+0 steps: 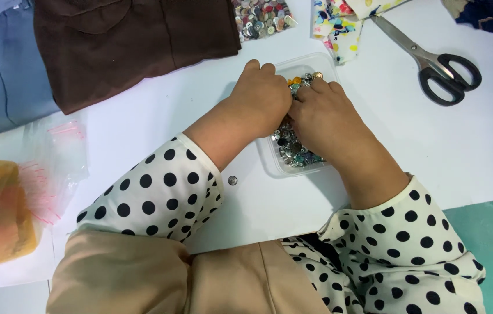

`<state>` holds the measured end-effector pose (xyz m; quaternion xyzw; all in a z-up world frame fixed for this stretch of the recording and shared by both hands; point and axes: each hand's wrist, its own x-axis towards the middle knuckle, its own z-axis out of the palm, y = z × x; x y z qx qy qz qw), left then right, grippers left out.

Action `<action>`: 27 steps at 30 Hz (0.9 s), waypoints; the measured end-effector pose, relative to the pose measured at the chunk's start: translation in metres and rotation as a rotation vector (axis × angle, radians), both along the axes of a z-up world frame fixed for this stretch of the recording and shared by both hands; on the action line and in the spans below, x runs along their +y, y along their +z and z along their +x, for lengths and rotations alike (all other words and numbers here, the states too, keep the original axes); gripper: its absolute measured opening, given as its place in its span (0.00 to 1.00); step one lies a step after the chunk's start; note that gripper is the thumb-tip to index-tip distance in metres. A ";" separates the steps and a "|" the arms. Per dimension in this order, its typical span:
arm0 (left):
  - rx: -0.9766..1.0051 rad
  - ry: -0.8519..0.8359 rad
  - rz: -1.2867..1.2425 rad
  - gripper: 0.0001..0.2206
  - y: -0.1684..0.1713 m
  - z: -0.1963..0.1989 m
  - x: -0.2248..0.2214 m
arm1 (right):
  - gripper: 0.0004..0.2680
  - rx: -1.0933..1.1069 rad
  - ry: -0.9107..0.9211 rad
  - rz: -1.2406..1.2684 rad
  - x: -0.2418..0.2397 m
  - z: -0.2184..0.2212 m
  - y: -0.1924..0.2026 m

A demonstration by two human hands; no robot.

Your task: Sort small metal rings from a container of mixed beads and arrange them on a table.

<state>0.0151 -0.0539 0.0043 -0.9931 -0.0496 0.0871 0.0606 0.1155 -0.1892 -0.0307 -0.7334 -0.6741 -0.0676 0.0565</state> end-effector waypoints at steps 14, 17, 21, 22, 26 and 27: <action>-0.963 -0.134 -0.115 0.09 -0.013 -0.137 0.021 | 0.04 0.083 0.355 0.546 -0.008 -0.040 0.056; -1.050 -0.106 -0.101 0.10 -0.038 -0.181 0.023 | 0.05 0.213 0.521 0.585 -0.009 -0.080 0.059; -0.989 -0.104 -0.186 0.08 -0.044 -0.208 0.019 | 0.06 0.286 0.715 0.452 -0.007 -0.127 0.043; -0.992 -0.077 -0.188 0.08 -0.051 -0.215 0.015 | 0.06 0.295 0.734 0.436 -0.008 -0.134 0.036; -0.829 -0.079 -0.167 0.09 -0.067 -0.214 0.021 | 0.05 0.200 0.760 0.432 0.000 -0.142 0.012; -0.802 -0.074 -0.150 0.08 -0.068 -0.215 0.019 | 0.06 0.187 0.753 0.433 0.000 -0.143 0.007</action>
